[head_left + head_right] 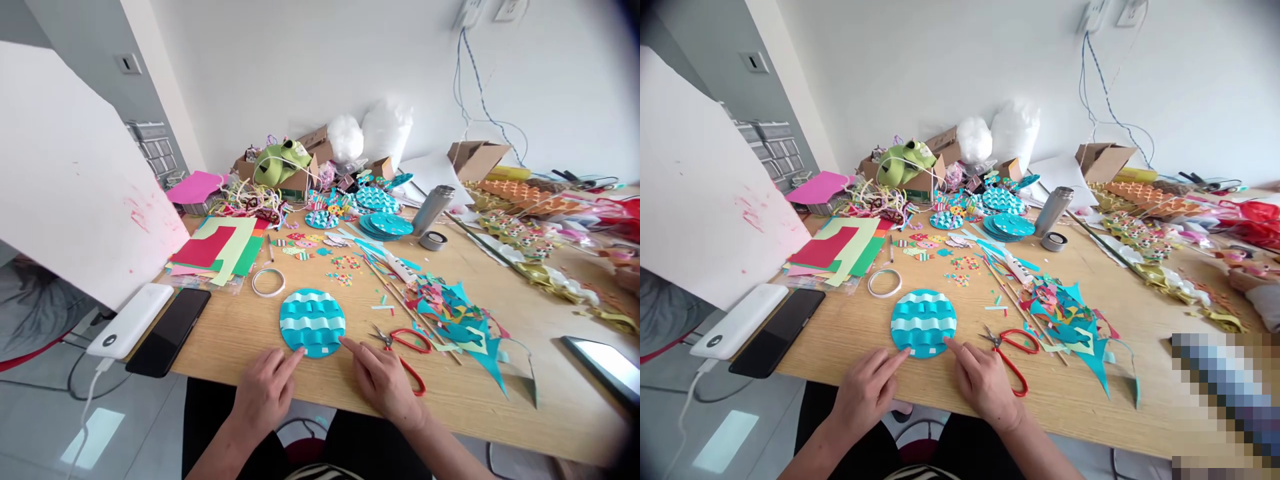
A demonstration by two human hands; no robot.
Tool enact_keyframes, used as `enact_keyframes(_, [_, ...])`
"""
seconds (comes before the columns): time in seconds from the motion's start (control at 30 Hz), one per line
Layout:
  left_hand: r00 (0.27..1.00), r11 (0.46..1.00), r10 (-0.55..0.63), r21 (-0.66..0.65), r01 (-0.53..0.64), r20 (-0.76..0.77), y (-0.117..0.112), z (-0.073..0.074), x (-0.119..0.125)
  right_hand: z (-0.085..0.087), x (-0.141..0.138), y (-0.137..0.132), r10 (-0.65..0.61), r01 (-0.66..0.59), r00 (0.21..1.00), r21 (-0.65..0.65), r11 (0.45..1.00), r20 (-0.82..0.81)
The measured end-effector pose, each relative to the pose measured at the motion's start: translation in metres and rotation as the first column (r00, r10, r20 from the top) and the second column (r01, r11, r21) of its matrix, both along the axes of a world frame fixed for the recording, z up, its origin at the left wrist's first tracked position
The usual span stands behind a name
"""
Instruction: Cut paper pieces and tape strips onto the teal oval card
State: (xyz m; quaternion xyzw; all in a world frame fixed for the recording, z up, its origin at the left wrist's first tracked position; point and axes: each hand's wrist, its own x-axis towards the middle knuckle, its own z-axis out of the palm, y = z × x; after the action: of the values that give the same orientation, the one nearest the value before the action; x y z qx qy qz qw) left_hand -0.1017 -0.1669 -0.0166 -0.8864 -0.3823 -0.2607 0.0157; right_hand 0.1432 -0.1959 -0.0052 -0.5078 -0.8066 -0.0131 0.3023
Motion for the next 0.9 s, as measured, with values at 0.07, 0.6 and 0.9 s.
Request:
enact_keyframes(0.07, [0.997,1.000,0.025,0.008,-0.026,0.072,0.000,-0.002,0.000,-0.001,0.000,0.001,-0.026,0.026,0.998,-0.001,1.000,-0.052])
enact_keyframes(0.6, [0.867,0.976,0.218,-0.118,-0.185,0.448,0.027,0.020,0.000,-0.006,0.007,-0.002,-0.082,0.088,0.980,0.024,0.996,-0.184])
enact_keyframes(0.9, [0.946,0.950,0.301,-0.050,-0.309,-0.120,0.120,0.045,-0.004,0.004,0.020,-0.007,-0.148,0.164,0.955,0.042,0.986,-0.259])
